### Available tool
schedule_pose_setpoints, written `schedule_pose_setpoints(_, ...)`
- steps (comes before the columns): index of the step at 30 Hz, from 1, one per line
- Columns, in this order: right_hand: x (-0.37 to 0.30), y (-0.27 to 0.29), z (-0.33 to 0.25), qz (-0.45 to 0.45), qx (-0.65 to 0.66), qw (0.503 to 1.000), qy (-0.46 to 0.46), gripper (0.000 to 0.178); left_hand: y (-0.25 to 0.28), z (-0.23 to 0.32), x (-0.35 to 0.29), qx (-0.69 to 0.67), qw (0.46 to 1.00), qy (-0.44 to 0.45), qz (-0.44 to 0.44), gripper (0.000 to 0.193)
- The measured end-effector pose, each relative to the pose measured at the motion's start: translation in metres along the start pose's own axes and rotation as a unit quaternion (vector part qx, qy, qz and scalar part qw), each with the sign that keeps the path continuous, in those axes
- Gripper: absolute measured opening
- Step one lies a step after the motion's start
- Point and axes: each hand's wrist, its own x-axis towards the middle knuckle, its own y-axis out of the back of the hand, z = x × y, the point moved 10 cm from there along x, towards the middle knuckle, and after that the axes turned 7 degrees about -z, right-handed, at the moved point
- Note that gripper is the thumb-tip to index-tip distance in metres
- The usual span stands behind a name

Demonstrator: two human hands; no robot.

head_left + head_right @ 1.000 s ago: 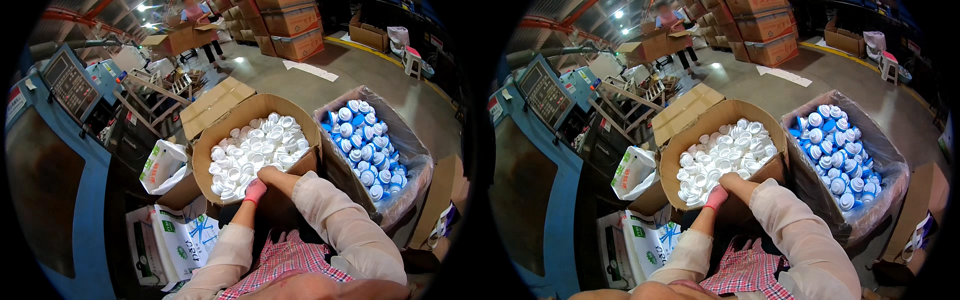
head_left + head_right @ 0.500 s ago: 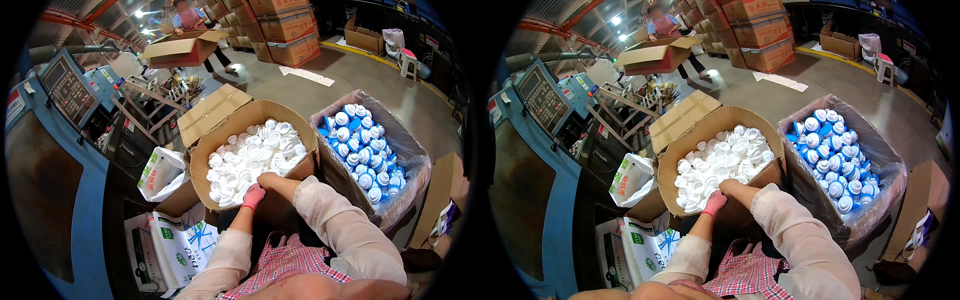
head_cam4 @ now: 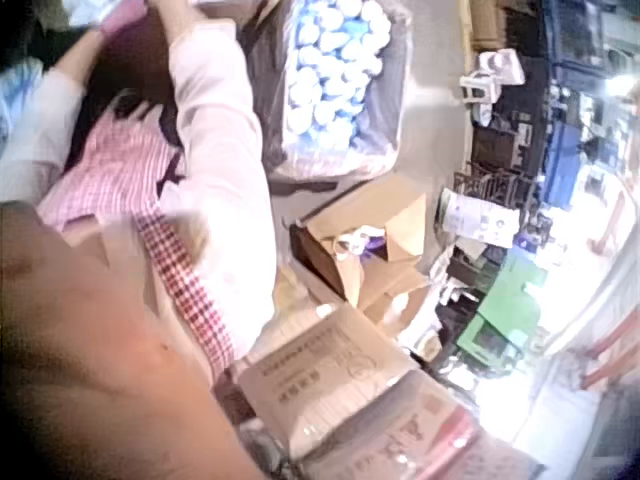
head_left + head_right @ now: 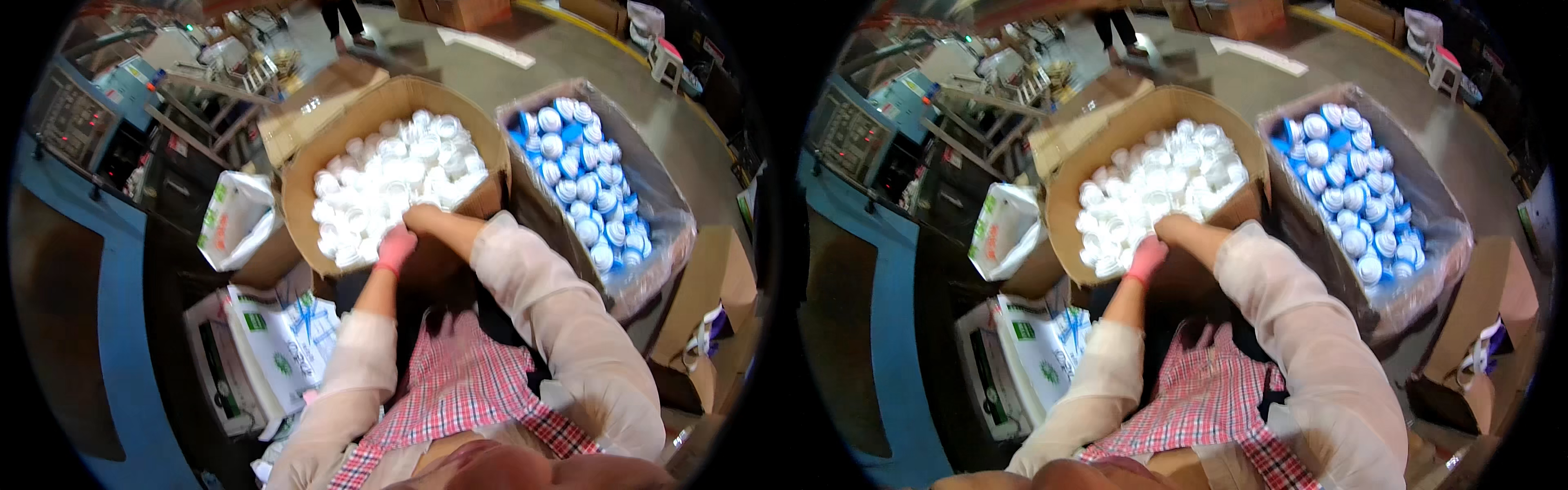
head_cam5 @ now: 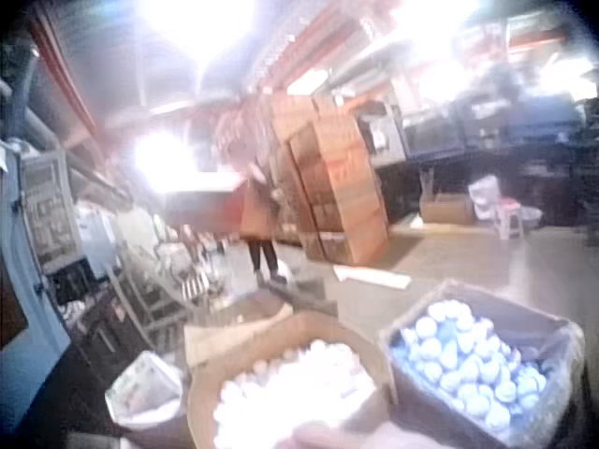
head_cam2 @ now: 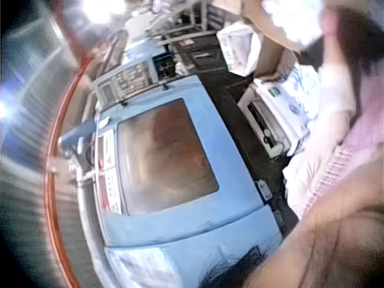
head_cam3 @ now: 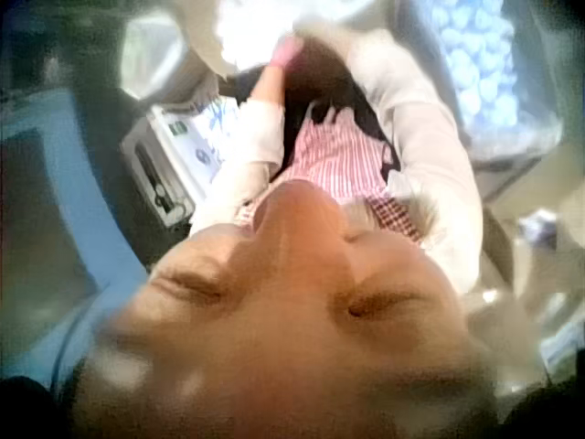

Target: The person repeatedly picks white plastic caps from a cardboard box and blue plastic caps from a plastic bag, then presses them together to form assembled units. The assembled units are placed into a second plastic bag. The person wears gloves and a checkered apron while working at a table in a warehouse.

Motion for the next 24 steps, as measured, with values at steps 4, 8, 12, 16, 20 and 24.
schedule_pose_setpoints(4, 0.009, 0.002, 0.009, 0.059, -0.015, 0.998, -0.022, 0.023, 0.01, 0.015, -0.008, 0.027, 0.999, -0.031, 0.025, 0.036)
schedule_pose_setpoints(8, 0.009, 0.014, -0.001, 0.05, -0.05, 0.997, -0.02, 0.021, 0.022, 0.015, -0.008, 0.04, 0.999, 0.002, 0.005, 0.037)
schedule_pose_setpoints(12, 0.016, 0.011, 0.004, 0.052, -0.037, 0.998, -0.024, 0.02, 0.021, 0.011, -0.004, 0.029, 0.999, -0.005, 0.019, 0.037)
schedule_pose_setpoints(16, 0.003, 0.011, -0.002, 0.043, -0.003, 0.999, -0.03, 0.02, 0.003, -0.005, -0.003, 0.028, 1.0, -0.004, 0.005, 0.036)
schedule_pose_setpoints(20, 0.001, 0.014, 0.0, 0.052, -0.035, 0.998, -0.025, 0.021, 0.016, 0.012, -0.004, 0.028, 0.999, -0.014, 0.018, 0.036)
schedule_pose_setpoints(24, -0.001, 0.015, -0.009, 0.045, -0.041, 0.998, -0.032, 0.021, 0.013, 0.001, 0.003, 0.032, 0.999, -0.007, 0.018, 0.033)
